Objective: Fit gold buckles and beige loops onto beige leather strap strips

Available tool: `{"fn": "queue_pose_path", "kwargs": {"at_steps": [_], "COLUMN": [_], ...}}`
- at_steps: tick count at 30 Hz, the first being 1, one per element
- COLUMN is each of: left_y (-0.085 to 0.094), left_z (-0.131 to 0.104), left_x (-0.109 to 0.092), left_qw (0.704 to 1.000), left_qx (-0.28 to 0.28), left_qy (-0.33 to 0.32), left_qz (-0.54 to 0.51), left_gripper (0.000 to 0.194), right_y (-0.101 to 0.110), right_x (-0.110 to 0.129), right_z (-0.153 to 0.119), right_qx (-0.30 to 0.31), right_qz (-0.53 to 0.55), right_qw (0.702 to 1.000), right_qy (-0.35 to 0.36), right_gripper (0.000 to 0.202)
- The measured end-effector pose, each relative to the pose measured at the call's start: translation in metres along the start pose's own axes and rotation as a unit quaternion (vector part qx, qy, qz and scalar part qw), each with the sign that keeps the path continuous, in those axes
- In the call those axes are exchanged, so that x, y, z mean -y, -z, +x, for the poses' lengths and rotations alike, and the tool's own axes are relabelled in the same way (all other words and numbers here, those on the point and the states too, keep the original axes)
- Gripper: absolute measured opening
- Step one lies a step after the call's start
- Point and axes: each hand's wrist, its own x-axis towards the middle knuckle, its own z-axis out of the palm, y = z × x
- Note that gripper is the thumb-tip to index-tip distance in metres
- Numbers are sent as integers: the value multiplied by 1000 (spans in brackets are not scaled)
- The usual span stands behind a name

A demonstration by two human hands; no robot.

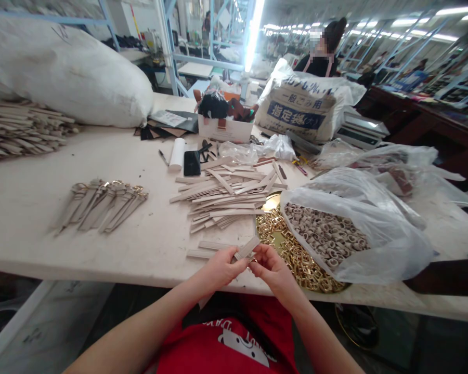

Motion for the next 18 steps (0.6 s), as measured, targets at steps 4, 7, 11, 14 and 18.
{"fn": "queue_pose_path", "kwargs": {"at_steps": [4, 7, 11, 14, 18], "left_y": [4, 9, 10, 5, -5], "left_z": [-8, -14, -16, -14, -14], "left_x": [6, 12, 15, 13, 6], "left_qw": [1000, 994, 963, 944, 977], "left_qx": [13, 8, -3, -15, -21], "left_qy": [6, -28, -76, -94, -75], "left_qz": [-2, 104, 259, 317, 197], "left_gripper": [33, 29, 28, 28, 19], "right_y": [0, 0, -5, -12, -22], "right_x": [-7, -8, -10, -14, -23], "right_z": [1, 1, 0, -4, -11], "right_qx": [-77, -120, -120, -114, -103], "right_qz": [116, 214, 276, 288, 201], "right_qw": [989, 966, 945, 938, 971], "right_qy": [-44, -85, -126, -156, -80], "right_gripper": [29, 28, 31, 29, 20]}}
